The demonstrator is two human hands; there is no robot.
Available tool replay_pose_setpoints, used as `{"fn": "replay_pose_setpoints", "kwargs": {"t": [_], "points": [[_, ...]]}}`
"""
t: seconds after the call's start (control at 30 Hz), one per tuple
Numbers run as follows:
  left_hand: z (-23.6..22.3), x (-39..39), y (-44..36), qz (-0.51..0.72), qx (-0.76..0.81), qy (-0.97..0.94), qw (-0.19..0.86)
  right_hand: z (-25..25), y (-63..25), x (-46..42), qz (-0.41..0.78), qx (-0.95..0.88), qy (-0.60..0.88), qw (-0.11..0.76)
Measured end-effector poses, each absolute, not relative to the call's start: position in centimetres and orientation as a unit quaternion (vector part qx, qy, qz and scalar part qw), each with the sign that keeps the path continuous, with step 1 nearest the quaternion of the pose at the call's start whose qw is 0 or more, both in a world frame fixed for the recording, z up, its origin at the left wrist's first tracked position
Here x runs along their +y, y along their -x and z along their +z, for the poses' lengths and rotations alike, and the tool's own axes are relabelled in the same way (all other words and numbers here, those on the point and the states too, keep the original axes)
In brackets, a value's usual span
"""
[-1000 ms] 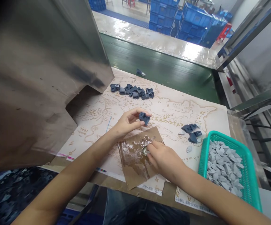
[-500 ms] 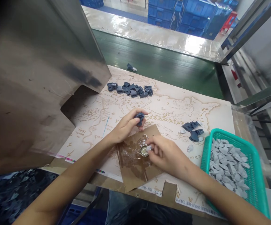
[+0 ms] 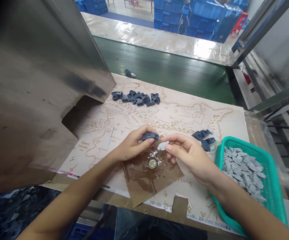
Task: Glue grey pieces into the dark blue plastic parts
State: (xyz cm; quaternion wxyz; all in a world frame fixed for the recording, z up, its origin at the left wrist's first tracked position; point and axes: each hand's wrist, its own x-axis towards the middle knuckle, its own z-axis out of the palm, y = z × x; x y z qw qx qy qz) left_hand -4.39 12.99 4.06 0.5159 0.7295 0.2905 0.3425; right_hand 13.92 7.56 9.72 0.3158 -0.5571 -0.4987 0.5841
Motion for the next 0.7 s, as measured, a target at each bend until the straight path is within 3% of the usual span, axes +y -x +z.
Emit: {"fn": "replay_pose_setpoints", "kwargs": {"t": [0.1,0.2,0.3,0.7], "points": [[4.2,12.9,4.4,0.332,0.276,-0.75,0.5,9.5,-14.1,7.4,0.526,-0.527,0.566,0.355],[4.2,12.9,4.4,0.326,0.269,-0.759,0.495,9.1,-14.2,6.9,0.346,-0.596,0.587,0.425],[4.3,12.8,4.3,0.327,0.256,-0.764,0.493,9.1,-14.1,6.5,0.194,-0.69,0.564,0.41],[4.5,12.6,4.2,0.322,0.243,-0.761,0.507,9.3,-13.7,6.2,0.119,-0.77,0.527,0.34]]}}
